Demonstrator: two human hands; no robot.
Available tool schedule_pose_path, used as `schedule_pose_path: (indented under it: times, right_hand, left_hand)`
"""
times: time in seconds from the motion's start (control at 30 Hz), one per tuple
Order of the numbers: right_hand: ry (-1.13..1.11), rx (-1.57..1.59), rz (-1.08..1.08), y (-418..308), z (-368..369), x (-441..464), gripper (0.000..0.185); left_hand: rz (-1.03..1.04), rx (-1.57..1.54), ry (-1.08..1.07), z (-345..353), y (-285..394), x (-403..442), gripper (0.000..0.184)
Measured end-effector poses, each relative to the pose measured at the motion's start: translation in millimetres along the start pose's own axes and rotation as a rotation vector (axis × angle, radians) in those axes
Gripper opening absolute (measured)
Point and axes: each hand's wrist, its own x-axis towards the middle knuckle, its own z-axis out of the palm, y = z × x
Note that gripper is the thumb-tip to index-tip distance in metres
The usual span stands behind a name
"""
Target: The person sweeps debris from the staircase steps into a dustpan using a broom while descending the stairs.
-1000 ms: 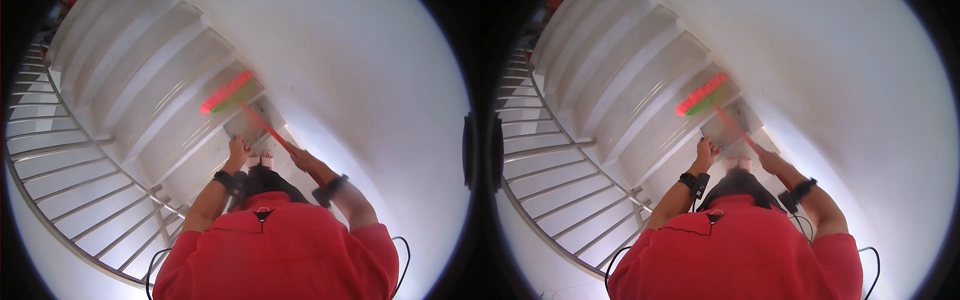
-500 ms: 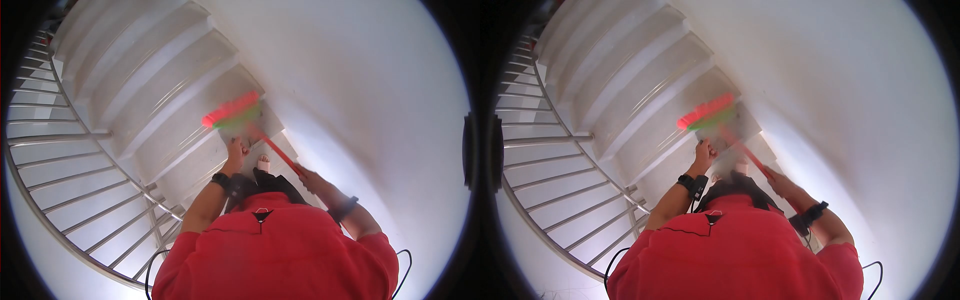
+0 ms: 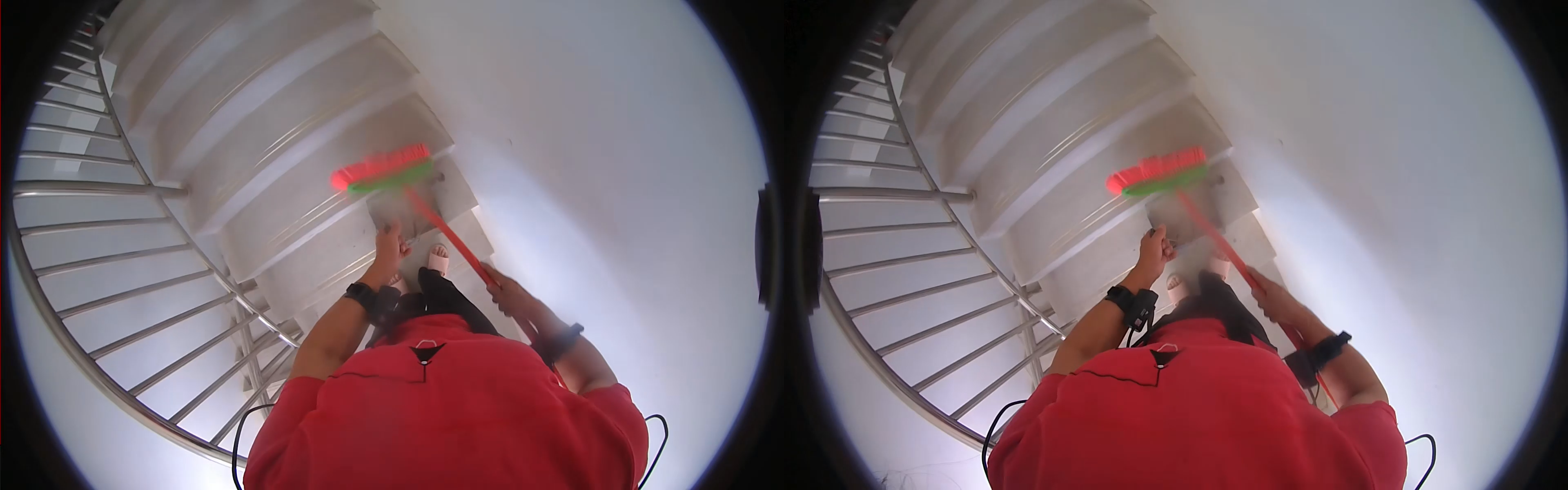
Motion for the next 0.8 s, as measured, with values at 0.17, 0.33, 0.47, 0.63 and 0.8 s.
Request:
schedule_pose_path:
  times: [0.17,0.33,0.47,0.63,0.8]
  right_hand:
    - [0.178,-0.186,-0.162,-38.7,-12.6,98.5,0.048]
    - [0.175,-0.322,-0.122,-28.7,17.8,131.8,0.057]
    - [0.059,-0.325,-0.053,11.0,54.0,69.8,0.061]
    - [0.055,-0.217,-0.024,5.1,72.4,10.2,0.057]
    - [0.157,-0.177,-0.053,0.6,58.2,13.3,0.057]
  left_hand:
    - [0.011,0.053,0.01,-24.1,-0.1,-14.6,0.02]
    - [0.014,0.052,0.053,-44.7,10.1,-24.5,0.017]
    - [0.025,0.066,0.034,-59.8,8.6,-19.7,0.018]
    - [0.035,0.044,0.014,-69.1,7.7,-17.4,0.018]
    - [0.036,0.064,0.015,-78.1,7.0,-18.4,0.019]
